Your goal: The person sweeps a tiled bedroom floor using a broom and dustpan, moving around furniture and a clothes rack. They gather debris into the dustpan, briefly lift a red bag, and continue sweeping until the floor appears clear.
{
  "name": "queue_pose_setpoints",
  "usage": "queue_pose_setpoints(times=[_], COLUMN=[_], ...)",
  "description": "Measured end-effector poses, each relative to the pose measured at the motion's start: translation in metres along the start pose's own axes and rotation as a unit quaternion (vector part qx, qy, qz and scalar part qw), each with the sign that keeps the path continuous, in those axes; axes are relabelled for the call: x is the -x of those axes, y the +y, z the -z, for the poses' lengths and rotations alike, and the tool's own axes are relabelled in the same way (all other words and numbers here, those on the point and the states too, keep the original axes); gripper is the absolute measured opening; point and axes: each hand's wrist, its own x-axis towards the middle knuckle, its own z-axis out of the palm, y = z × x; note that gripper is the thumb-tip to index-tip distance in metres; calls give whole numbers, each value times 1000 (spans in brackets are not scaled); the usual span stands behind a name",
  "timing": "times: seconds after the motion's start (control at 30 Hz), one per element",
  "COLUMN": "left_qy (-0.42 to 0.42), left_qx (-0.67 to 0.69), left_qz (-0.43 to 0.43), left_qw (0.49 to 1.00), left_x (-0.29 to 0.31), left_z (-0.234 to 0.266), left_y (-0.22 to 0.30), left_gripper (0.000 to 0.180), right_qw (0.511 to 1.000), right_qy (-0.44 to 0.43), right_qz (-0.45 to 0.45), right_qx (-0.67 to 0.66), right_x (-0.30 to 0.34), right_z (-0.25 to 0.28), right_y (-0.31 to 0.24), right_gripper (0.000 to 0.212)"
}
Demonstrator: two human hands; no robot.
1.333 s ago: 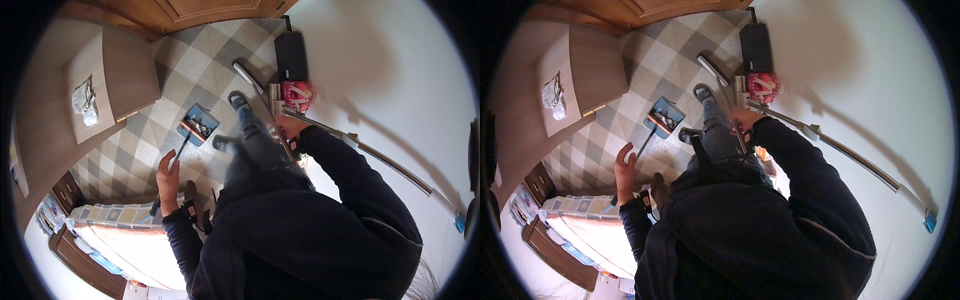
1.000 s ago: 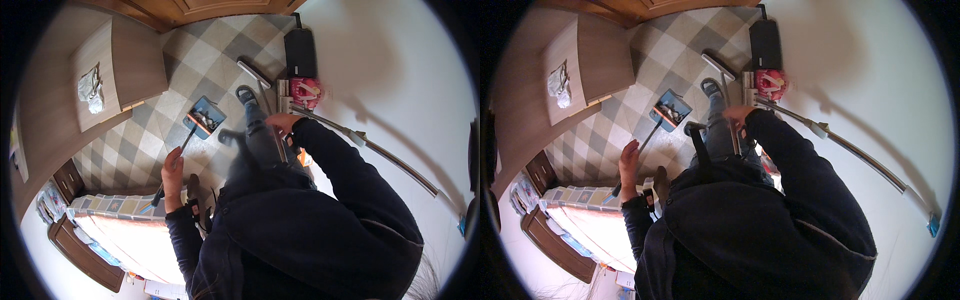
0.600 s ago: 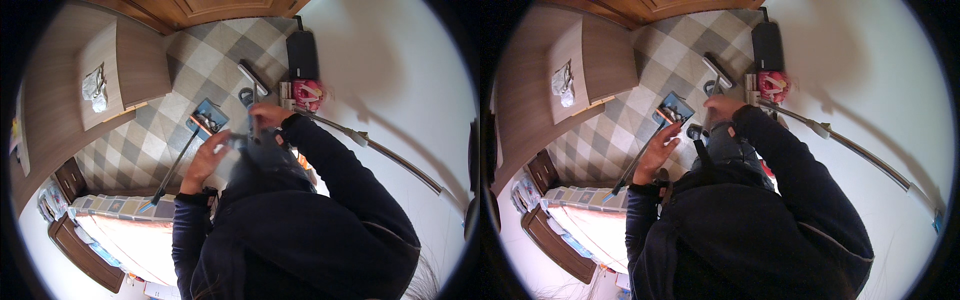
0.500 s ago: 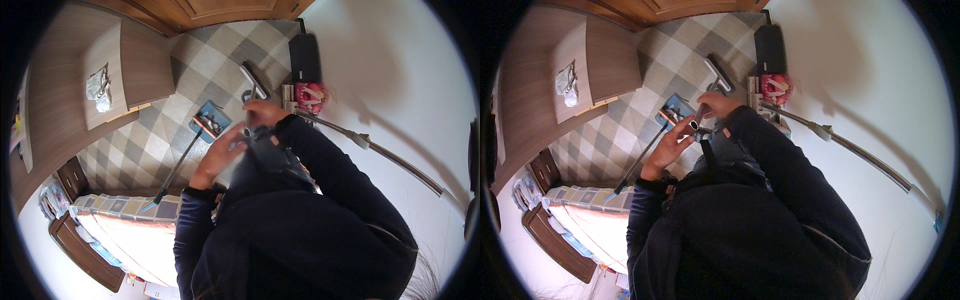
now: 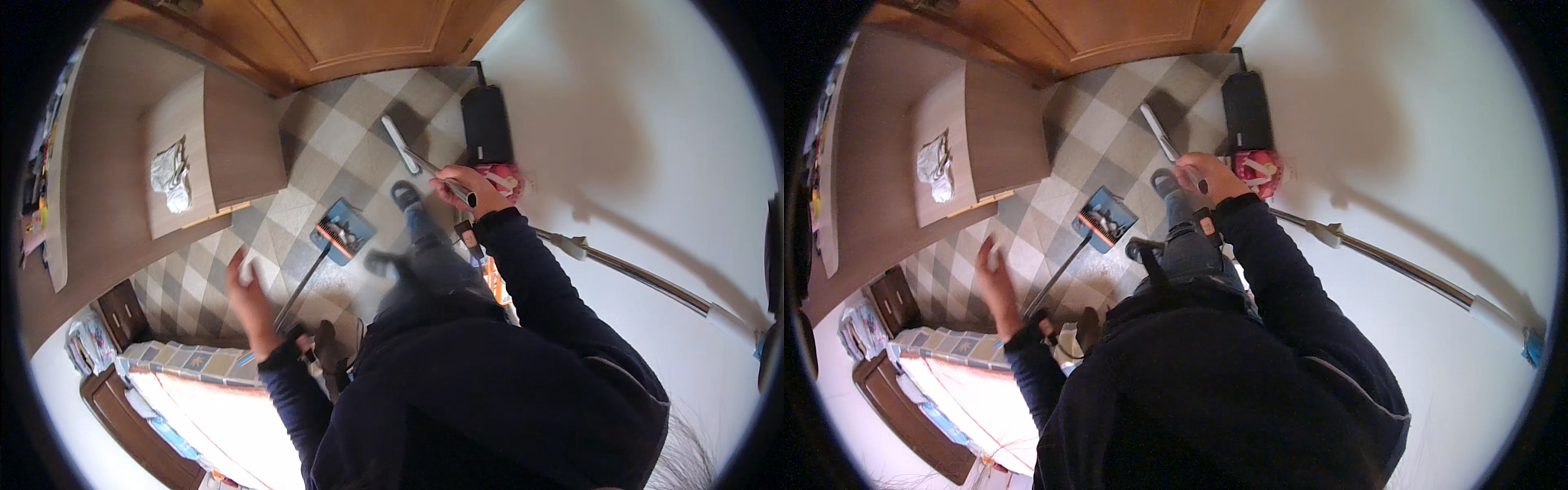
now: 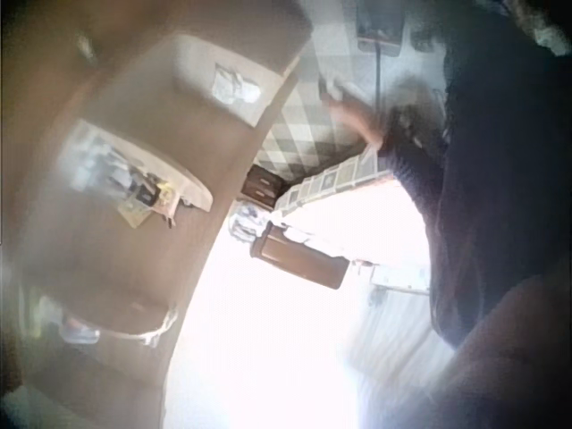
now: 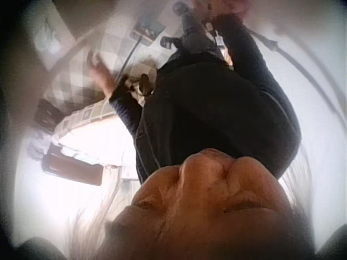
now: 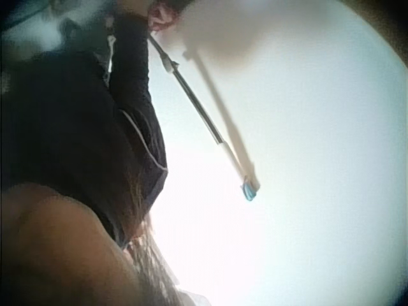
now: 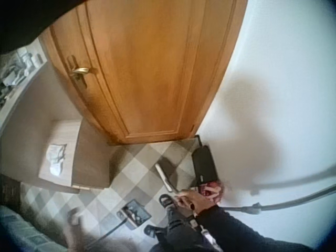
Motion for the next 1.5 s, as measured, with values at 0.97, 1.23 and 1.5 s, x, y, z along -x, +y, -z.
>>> queue_pose_setpoints(times=[0.97,1.23,1.5], left_qy=[75,59,85], left_qx=[-154,-171,-183], left_qz=[167,153,153], left_qw=[971,972,968], left_x=[122,113,98], left_z=[42,40,38], left_y=[-99,-96,-95], left_gripper=[21,16,15], right_qw=[909,894,901], right_qy=[110,-13,-58], right_qz=[-216,-384,-371], right_qx=[-340,-232,-219], right_x=[-55,-59,-84], right_z=[-4,-23,-3], right_y=[141,122,68], right_gripper=[7,13,13])
